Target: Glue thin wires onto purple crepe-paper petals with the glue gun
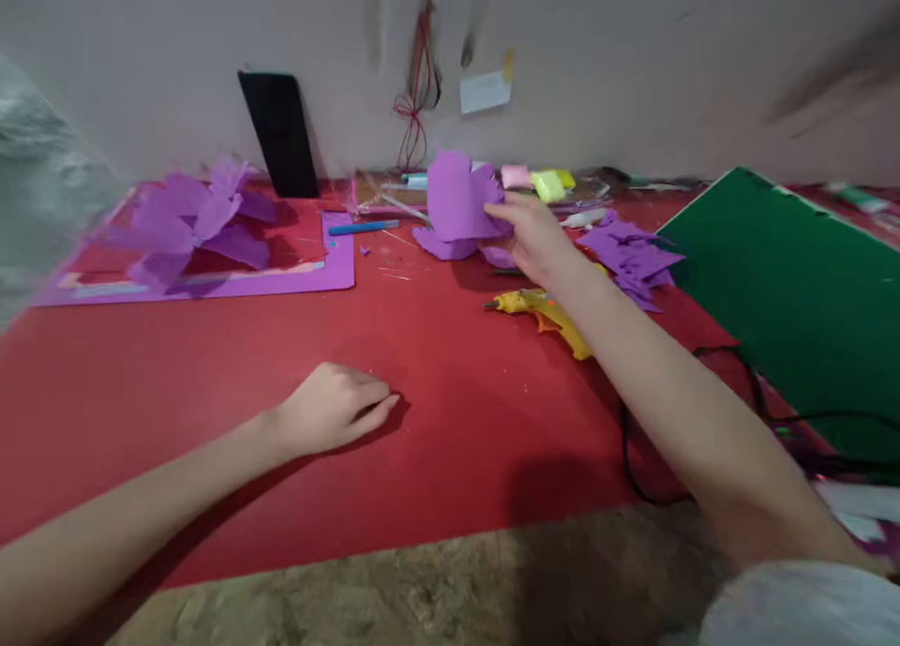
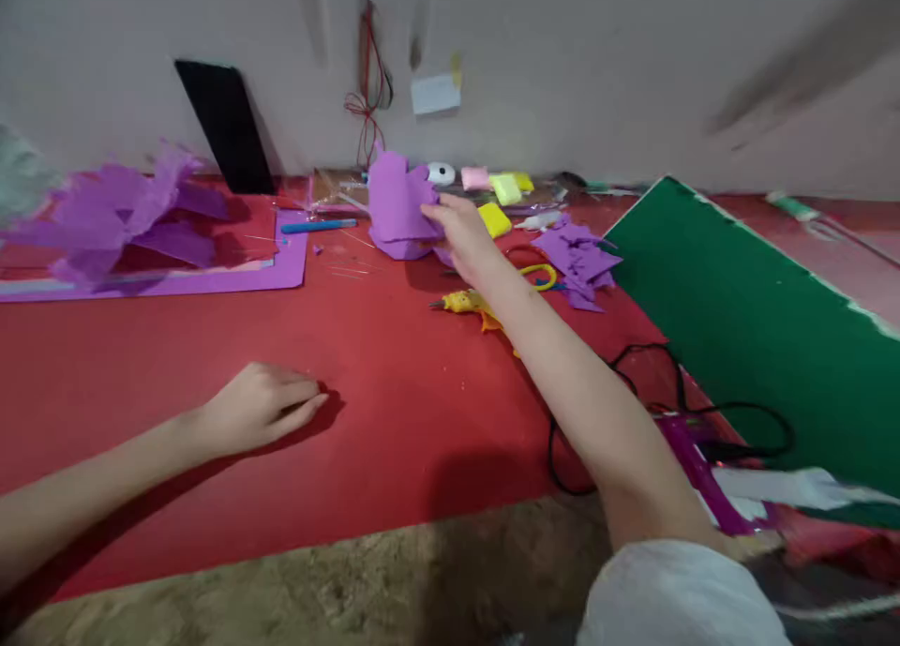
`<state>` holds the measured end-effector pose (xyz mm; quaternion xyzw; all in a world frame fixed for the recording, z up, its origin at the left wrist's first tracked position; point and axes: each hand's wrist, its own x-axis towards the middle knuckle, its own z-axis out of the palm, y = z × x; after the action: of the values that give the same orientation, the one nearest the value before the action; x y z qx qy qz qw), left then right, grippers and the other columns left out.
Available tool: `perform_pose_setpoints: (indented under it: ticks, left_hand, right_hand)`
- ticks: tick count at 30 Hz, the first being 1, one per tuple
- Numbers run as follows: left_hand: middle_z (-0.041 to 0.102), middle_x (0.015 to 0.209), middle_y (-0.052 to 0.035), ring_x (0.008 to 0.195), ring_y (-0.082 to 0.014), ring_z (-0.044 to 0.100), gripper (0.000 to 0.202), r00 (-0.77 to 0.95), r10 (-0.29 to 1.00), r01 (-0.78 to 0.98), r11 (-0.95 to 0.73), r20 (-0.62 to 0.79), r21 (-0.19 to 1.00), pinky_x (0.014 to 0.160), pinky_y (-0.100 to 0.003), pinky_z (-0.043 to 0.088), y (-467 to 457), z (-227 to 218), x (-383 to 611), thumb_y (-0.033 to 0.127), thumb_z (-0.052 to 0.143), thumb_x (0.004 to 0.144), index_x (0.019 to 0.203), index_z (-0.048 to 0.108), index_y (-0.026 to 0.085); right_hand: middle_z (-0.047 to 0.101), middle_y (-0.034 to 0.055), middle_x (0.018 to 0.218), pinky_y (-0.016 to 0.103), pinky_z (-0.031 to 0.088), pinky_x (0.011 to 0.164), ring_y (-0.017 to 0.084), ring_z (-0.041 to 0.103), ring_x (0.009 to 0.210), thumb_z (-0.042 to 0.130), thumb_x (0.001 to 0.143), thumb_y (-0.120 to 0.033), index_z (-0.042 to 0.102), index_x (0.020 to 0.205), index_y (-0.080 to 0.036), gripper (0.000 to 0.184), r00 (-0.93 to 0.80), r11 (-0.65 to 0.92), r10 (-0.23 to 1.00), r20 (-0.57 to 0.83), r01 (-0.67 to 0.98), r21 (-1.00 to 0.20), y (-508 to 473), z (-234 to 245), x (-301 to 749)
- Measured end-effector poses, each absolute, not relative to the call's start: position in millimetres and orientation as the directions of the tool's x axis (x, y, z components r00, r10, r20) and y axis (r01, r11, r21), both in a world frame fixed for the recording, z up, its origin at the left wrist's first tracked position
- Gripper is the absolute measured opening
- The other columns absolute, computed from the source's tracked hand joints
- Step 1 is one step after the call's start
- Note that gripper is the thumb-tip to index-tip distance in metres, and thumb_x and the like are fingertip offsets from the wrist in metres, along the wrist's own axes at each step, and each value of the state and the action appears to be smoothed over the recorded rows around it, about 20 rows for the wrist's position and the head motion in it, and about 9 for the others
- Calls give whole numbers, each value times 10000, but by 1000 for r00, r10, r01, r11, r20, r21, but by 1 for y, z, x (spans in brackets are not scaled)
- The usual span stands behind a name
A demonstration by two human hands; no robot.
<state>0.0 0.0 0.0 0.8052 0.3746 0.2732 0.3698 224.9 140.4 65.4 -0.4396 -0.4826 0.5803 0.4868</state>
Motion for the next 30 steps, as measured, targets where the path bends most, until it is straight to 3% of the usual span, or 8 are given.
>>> perform_pose_setpoints:
  ticks: [2, 5, 11, 16, 18, 21, 25, 30]
  left_hand:
    - [562, 567, 21, 476, -74, 394, 189, 544, 825, 397, -410, 150, 821, 493, -206, 265, 1, 3, -2, 306, 505, 771, 647, 567, 178]
    - [642, 685, 5, 506, -75, 473, 185, 495, 860, 363, -332, 121, 871, 503, -188, 365, 4, 7, -4, 360, 558, 762, 793, 583, 180]
    - [477, 410, 23, 373, -73, 399, 518, 387, 921, 252, -161, 53, 954, 386, -194, 346, 12, 5, -9, 606, 453, 836, 511, 430, 203]
    - [327, 269, 39, 276, -44, 250, 674, 338, 938, 185, -145, 76, 972, 336, -196, 277, 11, 4, -11, 639, 502, 844, 352, 360, 200]
    - [505, 379, 6, 321, -60, 355, 590, 304, 945, 160, -173, 119, 972, 372, -202, 342, 10, 4, -12, 631, 578, 808, 438, 543, 173]
    - [721, 775, -64, 600, -133, 606, 377, 274, 938, 142, -258, 213, 956, 574, -247, 503, 11, 0, -14, 545, 722, 733, 818, 764, 180]
    - [705, 988, -64, 867, -170, 651, 198, 361, 868, 217, -434, 342, 874, 785, -292, 542, 13, -5, -17, 333, 671, 830, 993, 767, 274]
    - [654, 1101, -59, 1001, -182, 623, 297, 409, 843, 340, -496, 349, 799, 905, -304, 530, 11, -6, -19, 188, 623, 846, 1113, 719, 275]
  right_hand:
    - [520, -68, 627, 148, 437, 572, 49, 497, 592, 538, 698, -60, 473, 674, -165, 126, -210, -98, 975, -69, -131, -987, 115, 62, 216]
    - [541, -55, 609, 171, 440, 515, 66, 512, 552, 561, 705, -124, 487, 657, -166, 98, -352, -186, 925, -143, -91, -978, 76, 54, 204]
    - [559, -28, 530, 178, 393, 408, 80, 510, 418, 509, 843, -243, 531, 732, -157, 143, -569, -368, 768, -294, -16, -930, 28, 37, 192]
    - [506, -40, 531, 189, 392, 389, 84, 475, 383, 170, 981, -358, 427, 821, -195, 344, -612, -544, 677, -409, -42, -838, 28, 25, 192]
    - [526, -20, 541, 199, 383, 372, 99, 479, 384, 98, 990, -377, 420, 831, -196, 402, -667, -615, 593, -451, -15, -788, 27, 21, 192]
    - [541, -6, 565, 203, 410, 383, 111, 517, 427, 87, 997, -387, 413, 829, -197, 412, -740, -692, 509, -439, -49, -720, 24, 15, 192]
    - [527, -11, 590, 208, 463, 415, 116, 557, 498, 202, 979, -494, 412, 799, -201, 404, -728, -684, 566, -386, -154, -713, 21, 9, 193]
    - [515, -32, 609, 209, 443, 366, 109, 549, 485, 476, 821, -608, 419, 755, -203, 415, -669, -558, 666, -330, -153, -815, 17, 8, 192]
